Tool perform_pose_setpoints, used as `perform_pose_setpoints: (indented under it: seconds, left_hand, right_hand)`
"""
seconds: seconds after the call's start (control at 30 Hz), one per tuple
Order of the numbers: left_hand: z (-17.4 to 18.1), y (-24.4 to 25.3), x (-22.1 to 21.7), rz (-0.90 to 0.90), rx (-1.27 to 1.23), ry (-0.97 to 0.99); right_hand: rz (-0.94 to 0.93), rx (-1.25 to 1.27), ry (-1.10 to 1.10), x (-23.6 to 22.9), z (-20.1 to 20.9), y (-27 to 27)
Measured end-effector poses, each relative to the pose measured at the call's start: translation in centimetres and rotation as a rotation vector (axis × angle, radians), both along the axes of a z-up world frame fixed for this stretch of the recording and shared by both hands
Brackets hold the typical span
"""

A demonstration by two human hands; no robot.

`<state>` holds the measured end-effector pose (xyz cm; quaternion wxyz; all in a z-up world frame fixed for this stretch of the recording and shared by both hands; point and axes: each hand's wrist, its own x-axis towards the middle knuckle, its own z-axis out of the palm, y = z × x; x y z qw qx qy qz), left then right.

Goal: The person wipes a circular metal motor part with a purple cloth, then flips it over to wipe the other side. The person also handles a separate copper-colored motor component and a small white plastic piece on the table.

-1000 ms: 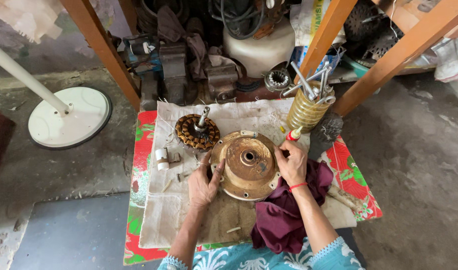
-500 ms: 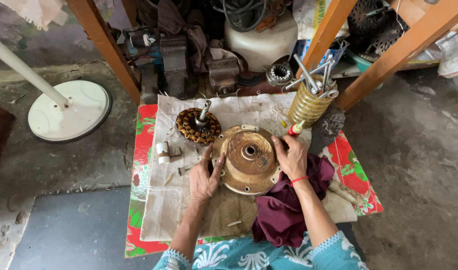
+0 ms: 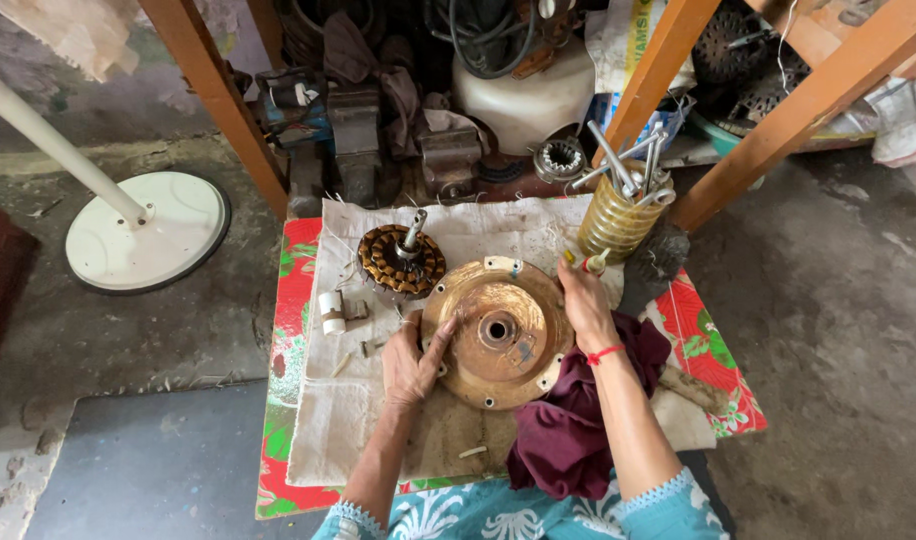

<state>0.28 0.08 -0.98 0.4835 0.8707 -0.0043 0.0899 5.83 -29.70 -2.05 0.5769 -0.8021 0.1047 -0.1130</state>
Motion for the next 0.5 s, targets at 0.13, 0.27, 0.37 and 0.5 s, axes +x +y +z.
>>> perform_pose_setpoints:
  seconds: [0.13, 0.27, 0.37, 0.5]
  left_hand:
    - [-0.3, 0.0, -0.1, 0.008, -0.030, 0.021]
    - [0.0, 0.2, -0.3, 0.008, -0.094, 0.006]
    - [0.0, 0.5, -0.4, -0.079, -0.211, -0.177]
    - [-0.9, 0.9, 0.5, -0.124, -0.249, -0.099]
  right_hand:
    - [-0.058, -0.125, 0.126, 0.5, -0.3, 1.3]
    - [-0.081, -0.381, 0.065, 1.8, -1.0, 1.6]
    - [-0.071, -0.440, 0.082, 2.0, -0.7, 2.0]
    - [-0.124, -0.437, 0.176, 1.3, 0.5, 2.9]
